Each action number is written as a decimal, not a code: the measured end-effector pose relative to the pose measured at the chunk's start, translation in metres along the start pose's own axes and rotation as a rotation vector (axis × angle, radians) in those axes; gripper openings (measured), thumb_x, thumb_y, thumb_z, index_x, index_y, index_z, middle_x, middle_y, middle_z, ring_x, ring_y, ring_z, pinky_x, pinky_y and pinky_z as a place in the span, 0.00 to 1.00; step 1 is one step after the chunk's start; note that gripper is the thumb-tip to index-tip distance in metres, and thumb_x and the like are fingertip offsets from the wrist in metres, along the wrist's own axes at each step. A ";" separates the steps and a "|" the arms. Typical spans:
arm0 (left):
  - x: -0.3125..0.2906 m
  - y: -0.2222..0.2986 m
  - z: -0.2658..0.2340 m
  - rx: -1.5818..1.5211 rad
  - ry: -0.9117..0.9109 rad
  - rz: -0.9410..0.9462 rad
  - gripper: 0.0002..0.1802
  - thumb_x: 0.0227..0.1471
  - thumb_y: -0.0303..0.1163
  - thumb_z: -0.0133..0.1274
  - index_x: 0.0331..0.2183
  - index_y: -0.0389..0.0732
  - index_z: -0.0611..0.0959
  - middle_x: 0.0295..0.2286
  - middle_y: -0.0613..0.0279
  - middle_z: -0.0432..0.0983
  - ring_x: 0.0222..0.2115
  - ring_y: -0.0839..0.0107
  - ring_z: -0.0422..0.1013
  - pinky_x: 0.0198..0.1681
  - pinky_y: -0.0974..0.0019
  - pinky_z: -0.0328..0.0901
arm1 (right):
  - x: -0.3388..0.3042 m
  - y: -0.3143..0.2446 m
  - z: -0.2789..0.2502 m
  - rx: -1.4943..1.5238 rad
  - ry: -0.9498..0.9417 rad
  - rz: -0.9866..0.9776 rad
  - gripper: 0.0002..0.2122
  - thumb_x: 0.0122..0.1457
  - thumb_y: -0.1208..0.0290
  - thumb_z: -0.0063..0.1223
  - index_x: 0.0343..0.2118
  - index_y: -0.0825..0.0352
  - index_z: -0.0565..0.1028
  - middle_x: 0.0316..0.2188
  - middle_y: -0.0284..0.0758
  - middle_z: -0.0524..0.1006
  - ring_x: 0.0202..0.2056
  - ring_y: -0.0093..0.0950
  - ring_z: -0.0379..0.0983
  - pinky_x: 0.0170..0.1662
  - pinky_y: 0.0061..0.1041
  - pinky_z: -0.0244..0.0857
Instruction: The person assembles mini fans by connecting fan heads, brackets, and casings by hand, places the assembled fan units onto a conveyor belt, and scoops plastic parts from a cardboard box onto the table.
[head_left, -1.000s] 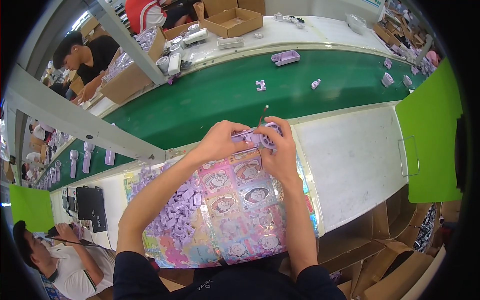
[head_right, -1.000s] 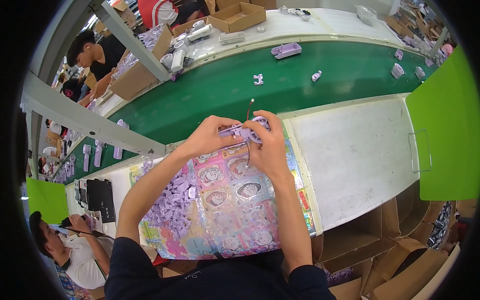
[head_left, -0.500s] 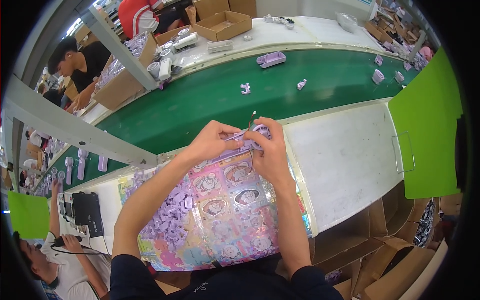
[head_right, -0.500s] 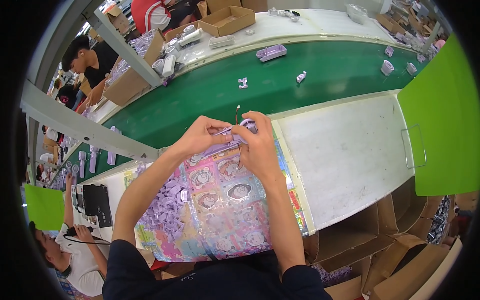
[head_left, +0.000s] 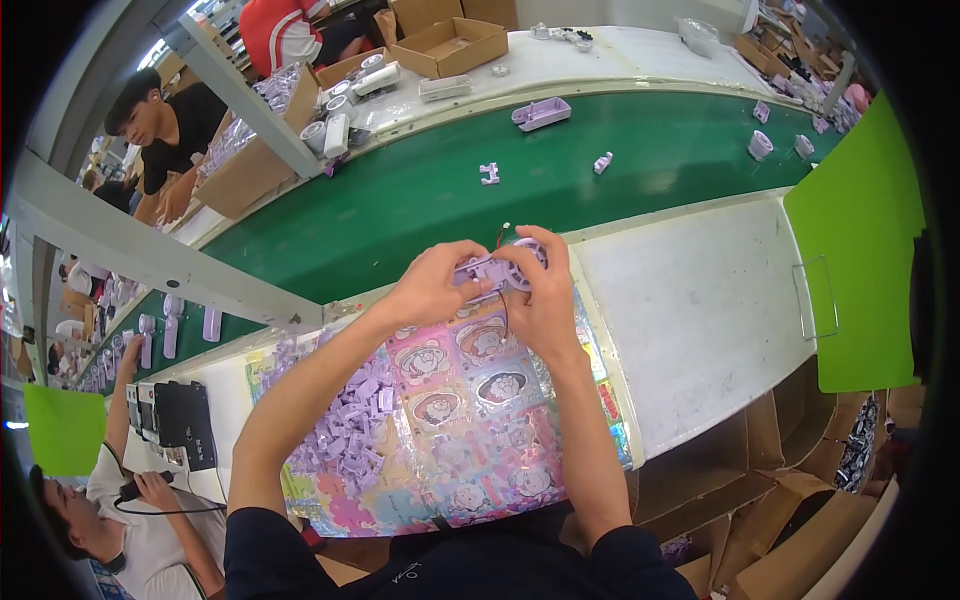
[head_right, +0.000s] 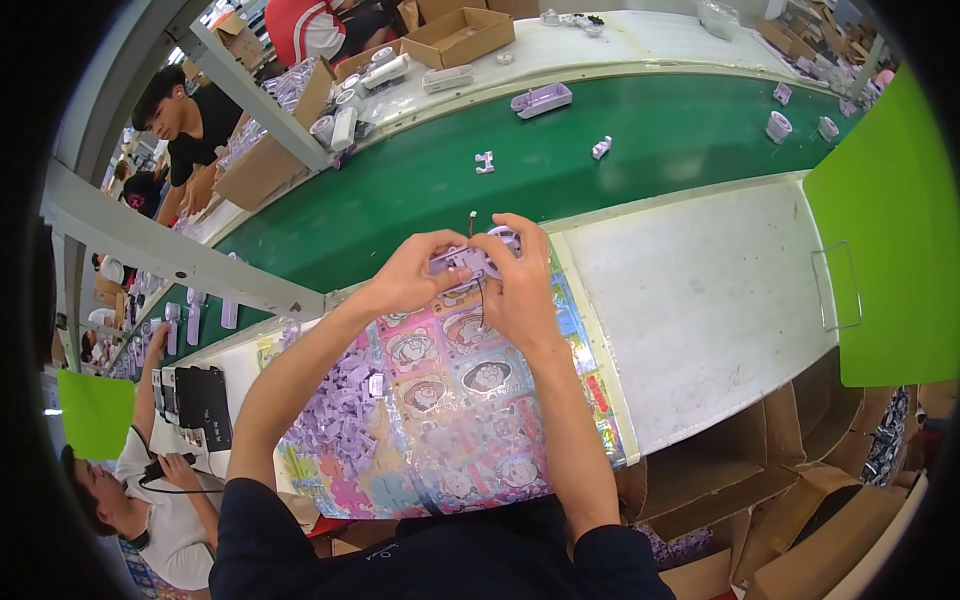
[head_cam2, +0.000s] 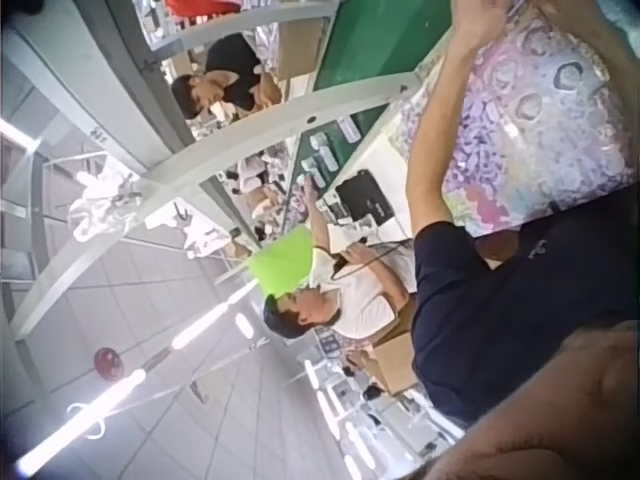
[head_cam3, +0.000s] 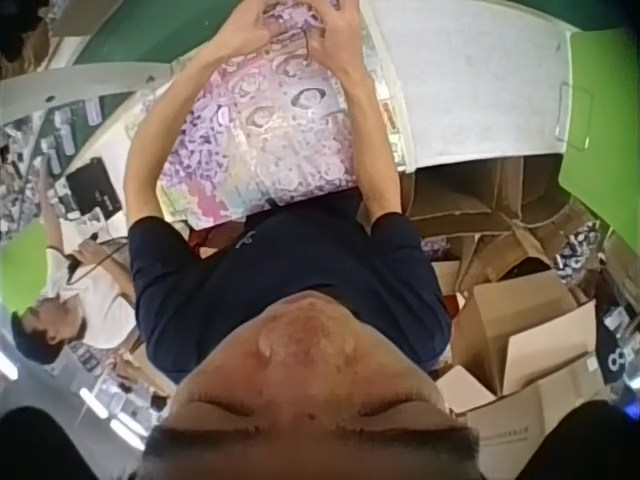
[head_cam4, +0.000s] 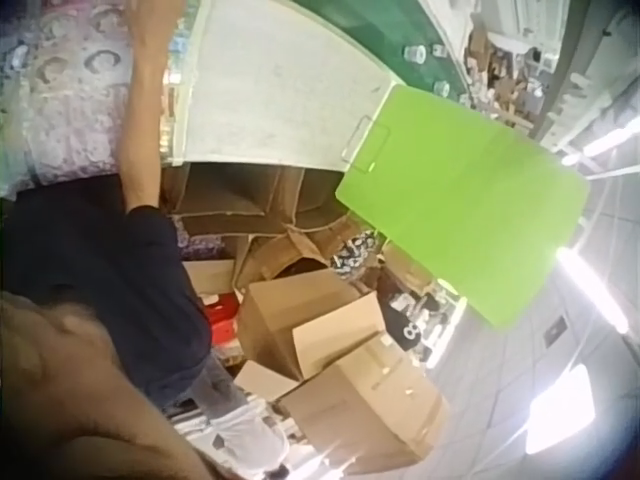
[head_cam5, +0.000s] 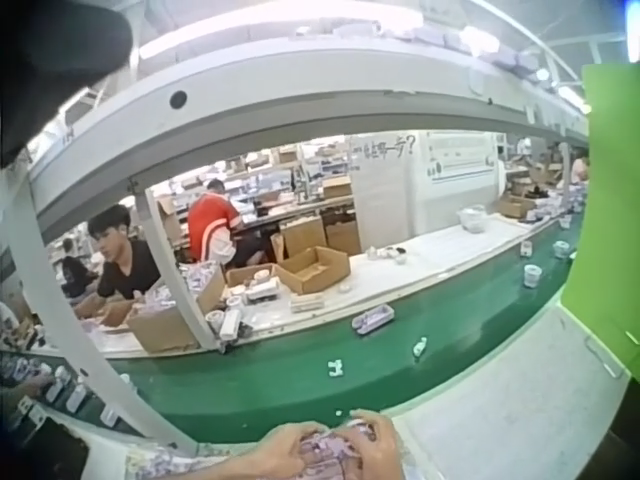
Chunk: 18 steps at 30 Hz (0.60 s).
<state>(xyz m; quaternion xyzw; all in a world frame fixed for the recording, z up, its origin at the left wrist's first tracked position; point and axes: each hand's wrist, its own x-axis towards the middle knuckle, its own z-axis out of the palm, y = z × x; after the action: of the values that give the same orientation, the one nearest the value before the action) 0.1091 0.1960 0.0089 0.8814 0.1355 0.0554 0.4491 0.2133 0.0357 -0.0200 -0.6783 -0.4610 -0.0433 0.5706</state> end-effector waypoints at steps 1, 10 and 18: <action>-0.002 -0.008 0.000 -0.030 0.040 -0.026 0.20 0.51 0.34 0.64 0.44 0.33 0.82 0.36 0.48 0.81 0.39 0.58 0.77 0.46 0.58 0.68 | 0.003 -0.002 0.003 0.092 -0.003 0.054 0.26 0.41 0.91 0.48 0.45 0.64 0.77 0.52 0.47 0.68 0.55 0.50 0.64 0.55 0.45 0.64; 0.026 -0.067 -0.063 -0.006 0.382 -0.498 0.20 0.51 0.37 0.61 0.39 0.28 0.84 0.30 0.49 0.83 0.31 0.60 0.80 0.38 0.60 0.72 | 0.031 0.068 -0.013 -0.474 0.253 0.339 0.26 0.49 0.79 0.54 0.55 0.69 0.69 0.56 0.49 0.66 0.58 0.48 0.60 0.62 0.43 0.56; 0.047 -0.094 -0.080 0.367 0.482 -0.613 0.30 0.51 0.52 0.59 0.39 0.31 0.84 0.40 0.36 0.80 0.44 0.43 0.76 0.50 0.50 0.69 | 0.092 0.149 -0.042 -0.759 0.107 0.286 0.32 0.50 0.68 0.60 0.61 0.56 0.69 0.67 0.51 0.55 0.64 0.50 0.55 0.64 0.46 0.55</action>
<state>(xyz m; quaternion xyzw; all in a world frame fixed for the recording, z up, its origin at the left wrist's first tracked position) 0.1192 0.3244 -0.0211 0.8275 0.4997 0.0988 0.2362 0.3859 0.0661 -0.0608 -0.8946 -0.2830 -0.1660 0.3032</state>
